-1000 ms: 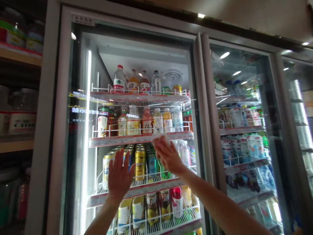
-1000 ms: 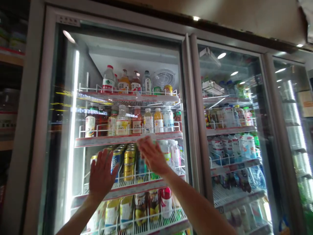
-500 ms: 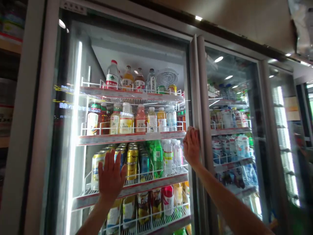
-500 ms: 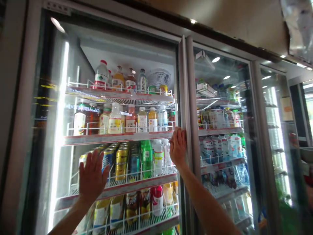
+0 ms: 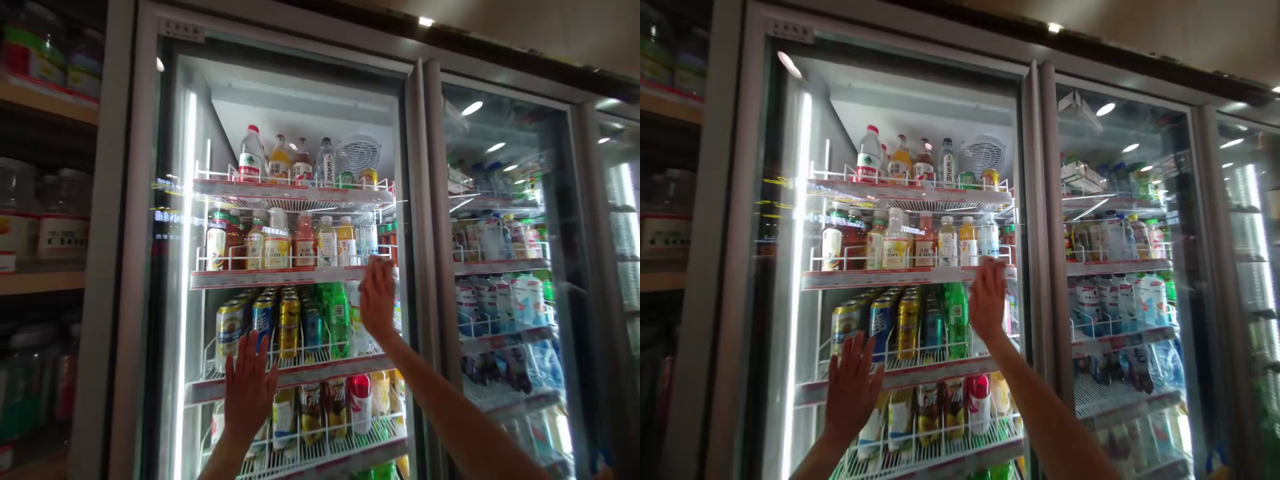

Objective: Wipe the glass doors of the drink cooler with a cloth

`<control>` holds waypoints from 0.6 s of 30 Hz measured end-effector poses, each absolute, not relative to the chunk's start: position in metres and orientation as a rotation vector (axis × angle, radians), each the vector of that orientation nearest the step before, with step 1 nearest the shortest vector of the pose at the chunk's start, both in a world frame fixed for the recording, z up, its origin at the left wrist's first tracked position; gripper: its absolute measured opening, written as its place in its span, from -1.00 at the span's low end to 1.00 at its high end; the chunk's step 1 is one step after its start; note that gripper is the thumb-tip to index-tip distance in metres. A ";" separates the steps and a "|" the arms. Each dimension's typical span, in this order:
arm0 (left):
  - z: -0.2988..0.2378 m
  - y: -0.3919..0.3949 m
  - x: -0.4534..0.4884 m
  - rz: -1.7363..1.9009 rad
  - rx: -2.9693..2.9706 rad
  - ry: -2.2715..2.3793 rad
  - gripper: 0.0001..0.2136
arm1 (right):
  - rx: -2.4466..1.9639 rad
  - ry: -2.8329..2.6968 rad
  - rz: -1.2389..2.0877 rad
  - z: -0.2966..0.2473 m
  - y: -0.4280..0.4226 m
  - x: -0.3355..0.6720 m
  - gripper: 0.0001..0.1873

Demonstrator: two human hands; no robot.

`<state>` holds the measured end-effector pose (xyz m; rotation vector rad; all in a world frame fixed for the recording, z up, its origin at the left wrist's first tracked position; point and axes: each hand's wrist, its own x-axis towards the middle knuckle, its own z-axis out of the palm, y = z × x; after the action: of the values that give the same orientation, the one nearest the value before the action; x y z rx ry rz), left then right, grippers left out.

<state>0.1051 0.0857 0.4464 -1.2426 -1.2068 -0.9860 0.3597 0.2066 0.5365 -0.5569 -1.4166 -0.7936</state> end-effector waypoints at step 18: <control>0.444 0.071 0.091 -0.843 -1.310 -1.107 -0.40 | -0.293 -1.865 -1.050 0.549 0.169 0.299 -0.50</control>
<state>0.0915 0.0710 0.4442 -1.3096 -1.1067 -0.8428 0.2991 0.1691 0.5487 -0.2931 -1.8651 -1.0496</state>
